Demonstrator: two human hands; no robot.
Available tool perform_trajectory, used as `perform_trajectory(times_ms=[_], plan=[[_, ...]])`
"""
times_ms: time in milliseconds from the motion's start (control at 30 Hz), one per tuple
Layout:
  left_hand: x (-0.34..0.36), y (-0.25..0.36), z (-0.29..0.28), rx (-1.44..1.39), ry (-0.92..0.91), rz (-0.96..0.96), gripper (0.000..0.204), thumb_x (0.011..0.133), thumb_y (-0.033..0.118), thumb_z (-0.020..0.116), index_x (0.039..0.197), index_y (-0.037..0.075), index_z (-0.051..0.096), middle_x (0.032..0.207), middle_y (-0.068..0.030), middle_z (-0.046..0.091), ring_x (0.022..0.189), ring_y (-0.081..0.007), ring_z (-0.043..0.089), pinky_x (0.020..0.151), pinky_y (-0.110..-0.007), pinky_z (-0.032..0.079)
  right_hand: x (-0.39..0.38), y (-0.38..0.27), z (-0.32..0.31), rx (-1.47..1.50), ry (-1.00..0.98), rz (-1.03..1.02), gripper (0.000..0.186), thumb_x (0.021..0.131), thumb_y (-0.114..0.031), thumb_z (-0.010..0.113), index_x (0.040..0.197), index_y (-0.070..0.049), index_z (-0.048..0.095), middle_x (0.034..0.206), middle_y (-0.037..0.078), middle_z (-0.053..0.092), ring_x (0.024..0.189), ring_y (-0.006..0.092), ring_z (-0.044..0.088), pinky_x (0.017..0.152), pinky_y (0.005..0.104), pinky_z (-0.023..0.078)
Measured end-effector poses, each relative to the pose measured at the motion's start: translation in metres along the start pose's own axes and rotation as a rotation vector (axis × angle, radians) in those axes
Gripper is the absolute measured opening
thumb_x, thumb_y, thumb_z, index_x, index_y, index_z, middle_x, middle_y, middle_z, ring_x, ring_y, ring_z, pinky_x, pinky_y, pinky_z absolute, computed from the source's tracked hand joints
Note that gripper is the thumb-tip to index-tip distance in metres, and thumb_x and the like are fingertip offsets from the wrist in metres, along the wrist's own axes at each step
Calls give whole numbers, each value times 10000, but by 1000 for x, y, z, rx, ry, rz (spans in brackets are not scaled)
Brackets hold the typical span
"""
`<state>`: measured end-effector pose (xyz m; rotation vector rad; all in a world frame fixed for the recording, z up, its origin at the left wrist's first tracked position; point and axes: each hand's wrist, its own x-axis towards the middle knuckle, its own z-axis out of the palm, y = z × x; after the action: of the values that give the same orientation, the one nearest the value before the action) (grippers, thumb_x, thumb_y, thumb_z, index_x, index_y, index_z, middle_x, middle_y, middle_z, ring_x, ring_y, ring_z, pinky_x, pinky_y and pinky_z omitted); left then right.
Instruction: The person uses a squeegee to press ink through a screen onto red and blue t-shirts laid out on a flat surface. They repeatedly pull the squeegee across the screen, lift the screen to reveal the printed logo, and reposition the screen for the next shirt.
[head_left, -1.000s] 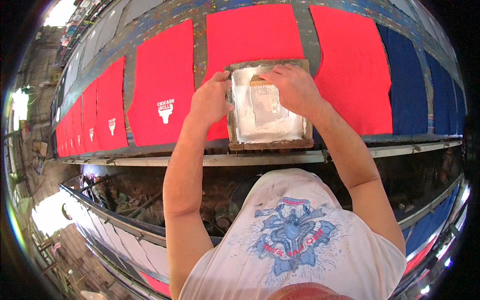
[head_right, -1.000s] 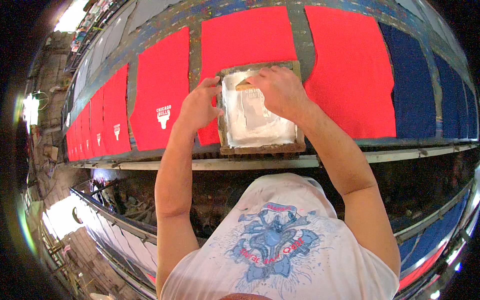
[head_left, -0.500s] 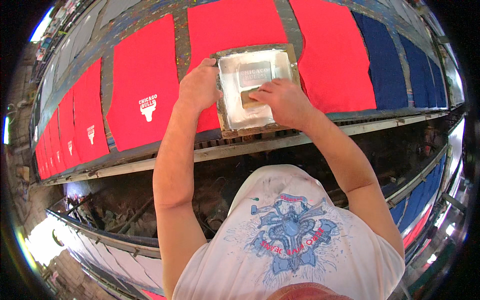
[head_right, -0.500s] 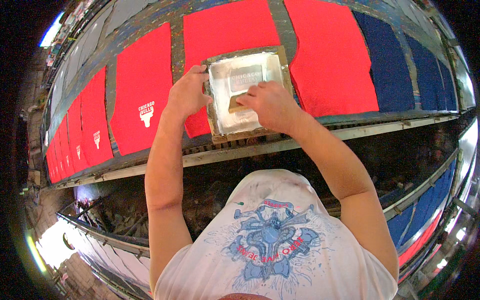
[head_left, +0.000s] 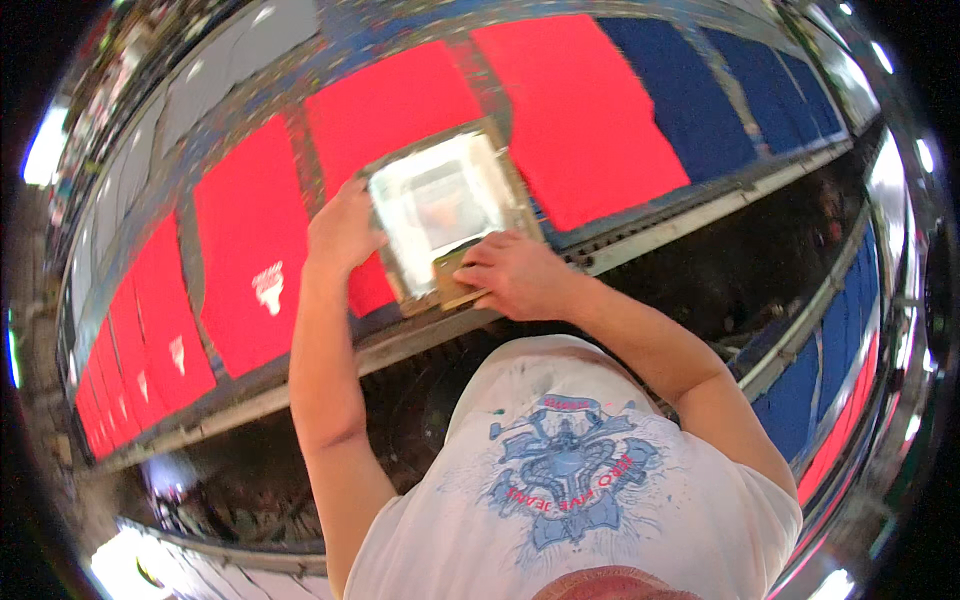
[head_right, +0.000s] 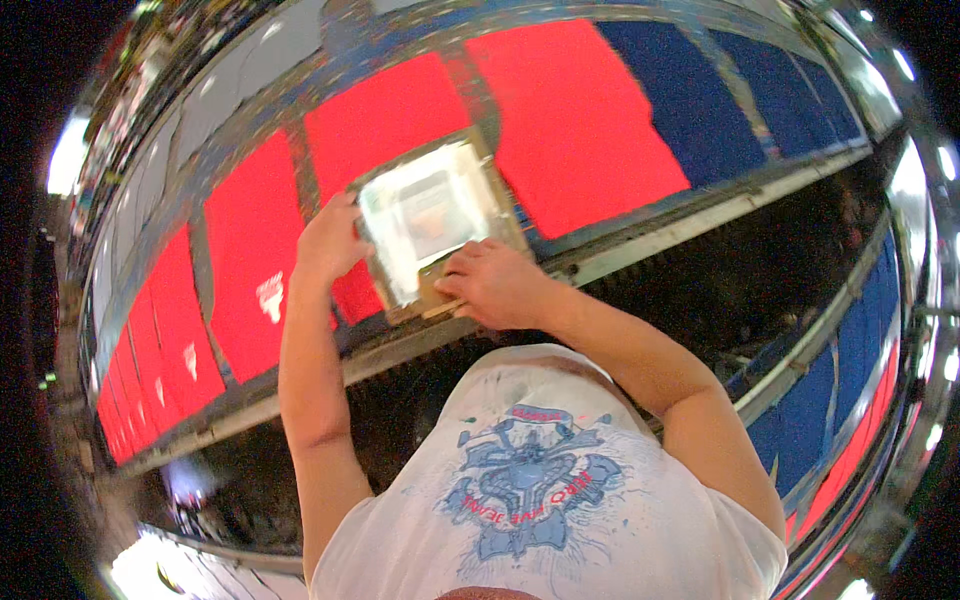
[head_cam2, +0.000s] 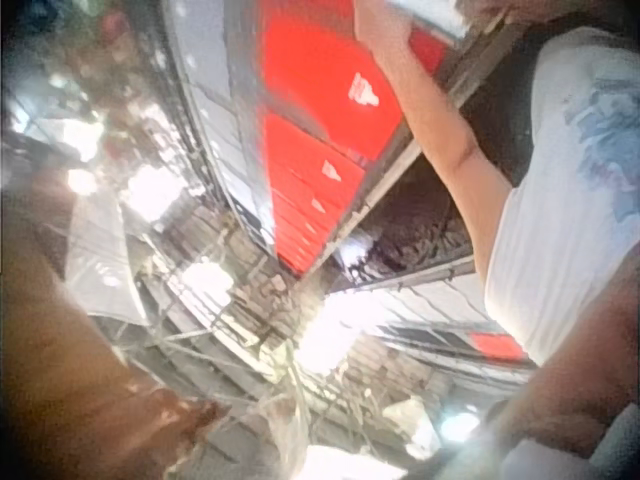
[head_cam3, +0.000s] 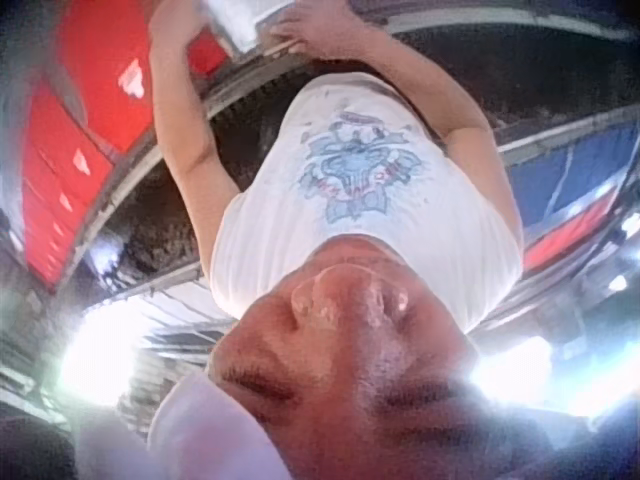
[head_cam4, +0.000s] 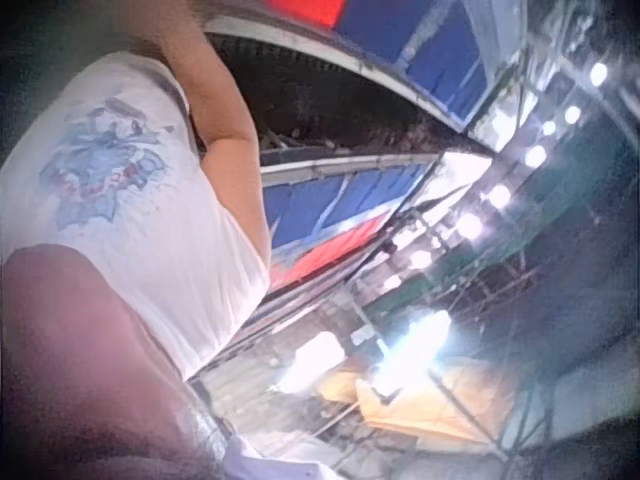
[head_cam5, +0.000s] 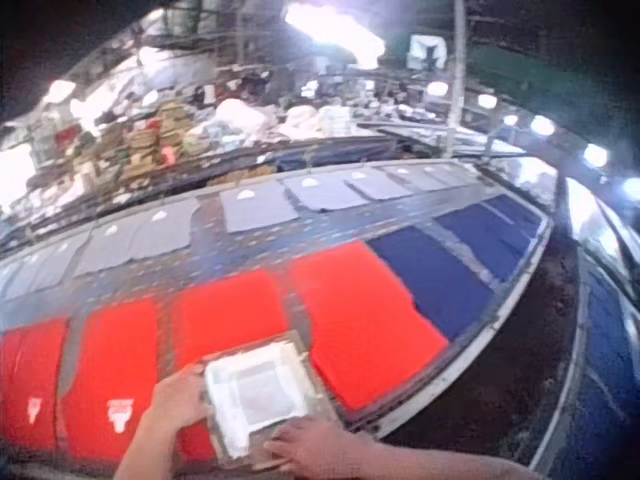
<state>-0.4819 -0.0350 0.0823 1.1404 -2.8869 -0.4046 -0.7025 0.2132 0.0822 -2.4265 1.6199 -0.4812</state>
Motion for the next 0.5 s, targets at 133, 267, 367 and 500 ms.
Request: perform_trajectory(times_ms=[133,267,367,500], plan=[[-5,-4,3,-129,72,30,731,747,159,997,1411,-10,745,1619,-225,631,1487,-409,609,1241,-467,517,-27,25,-18,78,219,31,411,901,-311,877,1260,-132,787,1224,90,760,1220,345,699,1087,509,542],[-12,-4,8,-323,120,-30,651,771,117,978,1367,-31,763,1624,-225,629,1512,-389,597,1258,-442,505,-81,95,-59,-76,396,290,291,928,-259,850,1176,-110,821,1126,126,795,1123,382,736,1020,521,583],[-20,11,5,-237,223,-38,548,830,76,927,1346,-23,773,1559,-226,673,1449,-400,637,1228,-447,524,-142,152,-93,-163,457,500,193,935,-164,827,1113,-88,825,1068,145,796,1099,399,741,986,516,591],[-14,76,2,-182,459,37,358,894,32,850,1245,-6,794,1335,-210,775,1253,-403,727,1105,-472,580,-204,206,-123,-148,379,609,75,911,-107,835,959,-80,783,993,126,778,1017,391,729,901,506,586]])
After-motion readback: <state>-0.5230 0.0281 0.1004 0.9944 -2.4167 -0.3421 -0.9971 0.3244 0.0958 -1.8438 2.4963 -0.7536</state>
